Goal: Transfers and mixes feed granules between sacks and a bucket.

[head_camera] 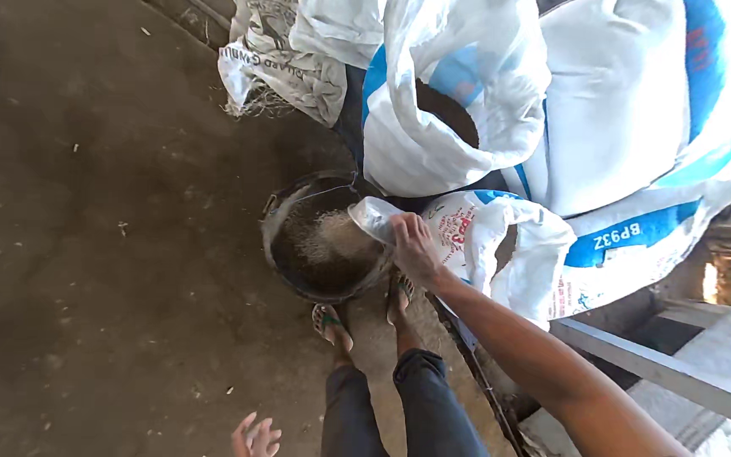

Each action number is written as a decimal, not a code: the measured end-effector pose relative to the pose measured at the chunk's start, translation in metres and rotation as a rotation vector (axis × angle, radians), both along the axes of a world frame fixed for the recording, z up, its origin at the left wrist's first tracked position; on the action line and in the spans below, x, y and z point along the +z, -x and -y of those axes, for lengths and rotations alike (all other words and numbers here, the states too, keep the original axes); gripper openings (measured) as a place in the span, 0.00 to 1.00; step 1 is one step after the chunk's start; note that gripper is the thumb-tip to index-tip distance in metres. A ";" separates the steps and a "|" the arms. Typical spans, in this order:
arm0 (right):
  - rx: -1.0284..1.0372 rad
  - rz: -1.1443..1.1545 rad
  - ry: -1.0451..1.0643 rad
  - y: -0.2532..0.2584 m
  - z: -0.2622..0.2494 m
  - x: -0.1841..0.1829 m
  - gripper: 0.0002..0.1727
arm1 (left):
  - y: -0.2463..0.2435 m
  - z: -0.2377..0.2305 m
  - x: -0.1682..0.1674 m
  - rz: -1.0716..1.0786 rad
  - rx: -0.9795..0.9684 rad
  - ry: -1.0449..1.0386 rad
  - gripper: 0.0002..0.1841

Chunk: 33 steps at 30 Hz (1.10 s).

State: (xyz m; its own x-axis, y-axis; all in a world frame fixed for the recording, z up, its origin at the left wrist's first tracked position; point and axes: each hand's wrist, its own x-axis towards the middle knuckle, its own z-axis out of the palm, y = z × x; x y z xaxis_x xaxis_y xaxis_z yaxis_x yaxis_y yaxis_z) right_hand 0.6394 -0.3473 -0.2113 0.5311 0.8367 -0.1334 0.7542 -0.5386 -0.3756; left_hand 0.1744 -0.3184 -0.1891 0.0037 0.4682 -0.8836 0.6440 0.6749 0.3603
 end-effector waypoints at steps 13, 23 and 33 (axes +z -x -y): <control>-0.253 0.017 -0.131 -0.088 0.238 0.186 0.30 | -0.262 0.048 0.032 0.618 -0.642 0.228 0.62; -0.586 -0.091 0.301 -0.216 0.302 -0.140 0.23 | -0.410 0.137 0.008 0.455 -0.564 0.111 0.42; -0.652 -0.678 0.200 -0.250 0.288 -0.232 0.25 | -0.407 0.140 -0.016 0.614 -0.293 0.110 0.21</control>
